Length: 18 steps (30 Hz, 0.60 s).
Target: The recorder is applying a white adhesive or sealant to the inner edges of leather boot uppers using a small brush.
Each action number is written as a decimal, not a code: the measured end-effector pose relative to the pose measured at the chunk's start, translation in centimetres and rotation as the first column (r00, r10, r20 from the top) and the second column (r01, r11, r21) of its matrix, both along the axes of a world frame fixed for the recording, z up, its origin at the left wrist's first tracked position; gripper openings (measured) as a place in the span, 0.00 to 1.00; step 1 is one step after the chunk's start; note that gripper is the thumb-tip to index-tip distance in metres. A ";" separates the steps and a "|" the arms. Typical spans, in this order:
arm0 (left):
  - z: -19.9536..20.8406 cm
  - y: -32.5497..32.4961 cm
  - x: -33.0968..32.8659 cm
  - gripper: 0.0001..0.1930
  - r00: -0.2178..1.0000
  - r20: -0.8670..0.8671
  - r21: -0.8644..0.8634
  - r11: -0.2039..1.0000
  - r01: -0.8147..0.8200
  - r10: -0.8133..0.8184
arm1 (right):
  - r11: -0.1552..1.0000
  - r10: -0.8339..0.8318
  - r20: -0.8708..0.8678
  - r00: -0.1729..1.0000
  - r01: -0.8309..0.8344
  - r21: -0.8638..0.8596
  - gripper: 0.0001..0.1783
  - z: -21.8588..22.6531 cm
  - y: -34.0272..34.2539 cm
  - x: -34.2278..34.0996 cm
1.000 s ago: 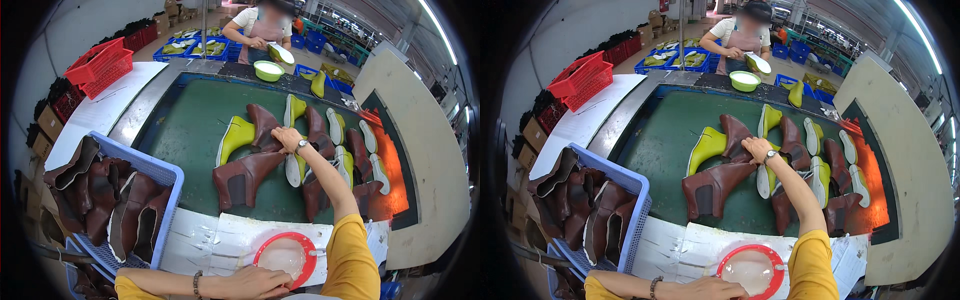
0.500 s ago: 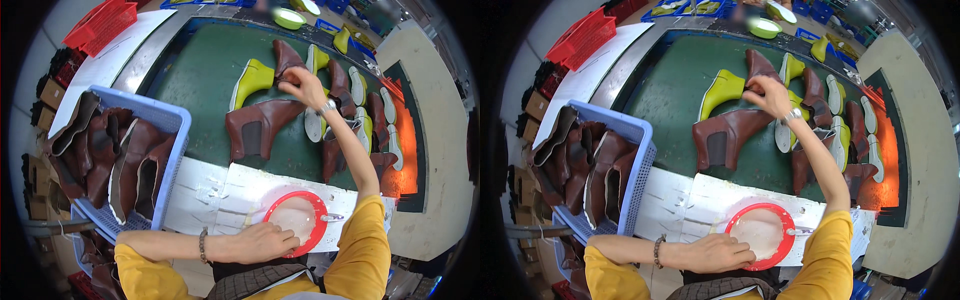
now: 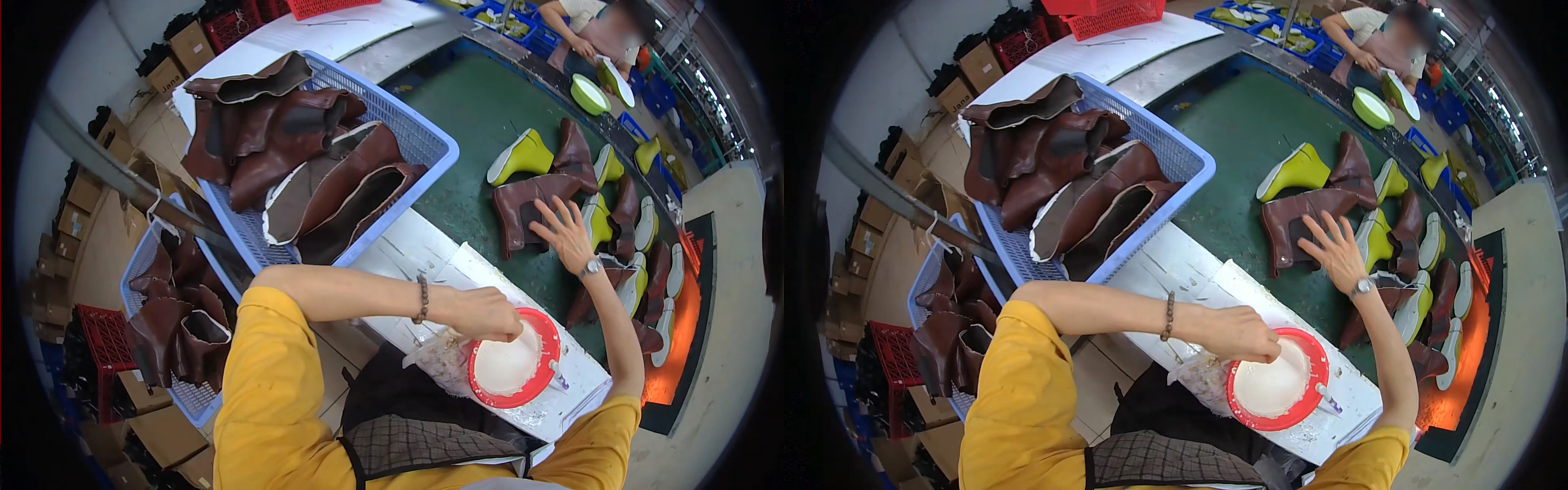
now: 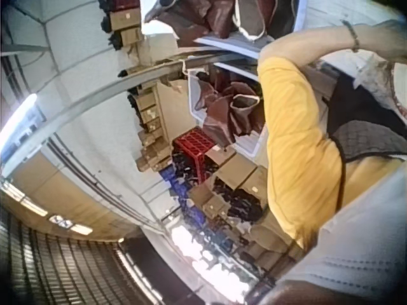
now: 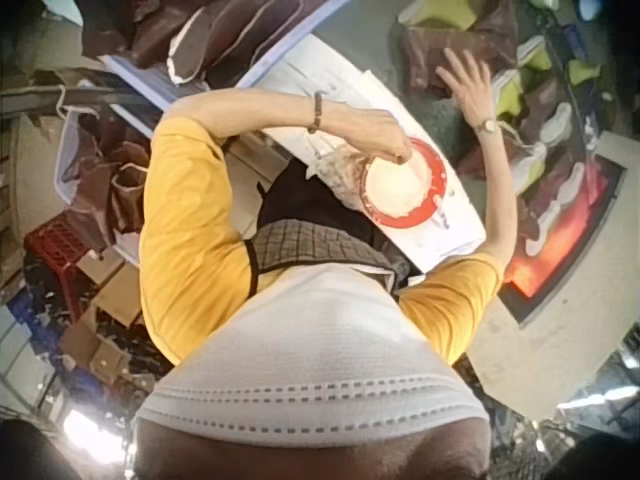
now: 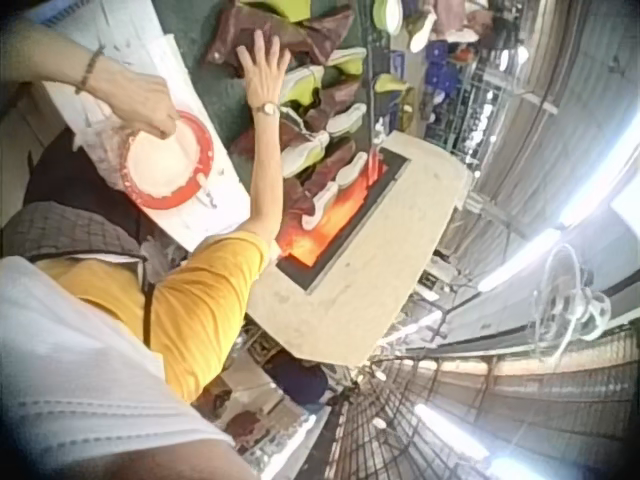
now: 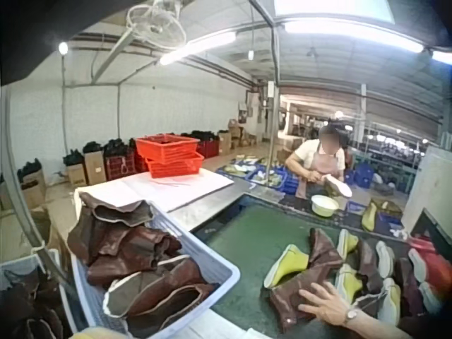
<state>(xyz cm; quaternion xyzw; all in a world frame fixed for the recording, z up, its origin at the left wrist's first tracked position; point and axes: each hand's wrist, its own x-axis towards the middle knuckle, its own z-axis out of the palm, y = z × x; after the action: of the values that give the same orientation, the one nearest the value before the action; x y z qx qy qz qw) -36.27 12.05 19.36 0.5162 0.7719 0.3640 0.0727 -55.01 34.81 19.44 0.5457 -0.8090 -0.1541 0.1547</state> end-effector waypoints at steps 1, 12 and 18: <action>0.5 0.0 -0.3 0.06 1.000 -0.016 0.025 1.000 -0.008 0.009 | 0.999 -0.032 0.055 0.998 0.034 -0.035 0.31 1.3 0.8 1.6; 13.4 -17.9 -0.1 0.15 0.340 -0.150 0.419 0.371 -0.829 0.928 | 0.124 -0.354 0.705 0.615 0.778 -0.616 0.12 -1.6 20.5 26.2; 3.3 -29.7 6.3 0.30 0.267 0.316 -0.116 0.316 -0.941 0.910 | 0.101 -0.317 0.753 0.576 0.810 -0.577 0.14 -8.8 14.4 31.9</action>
<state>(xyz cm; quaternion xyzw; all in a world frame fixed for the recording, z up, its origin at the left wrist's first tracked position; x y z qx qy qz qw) -30.02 -17.63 22.67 -0.0961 0.8848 0.4529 -0.0519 -23.12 49.25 10.68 0.0140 -0.9073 0.3901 0.1565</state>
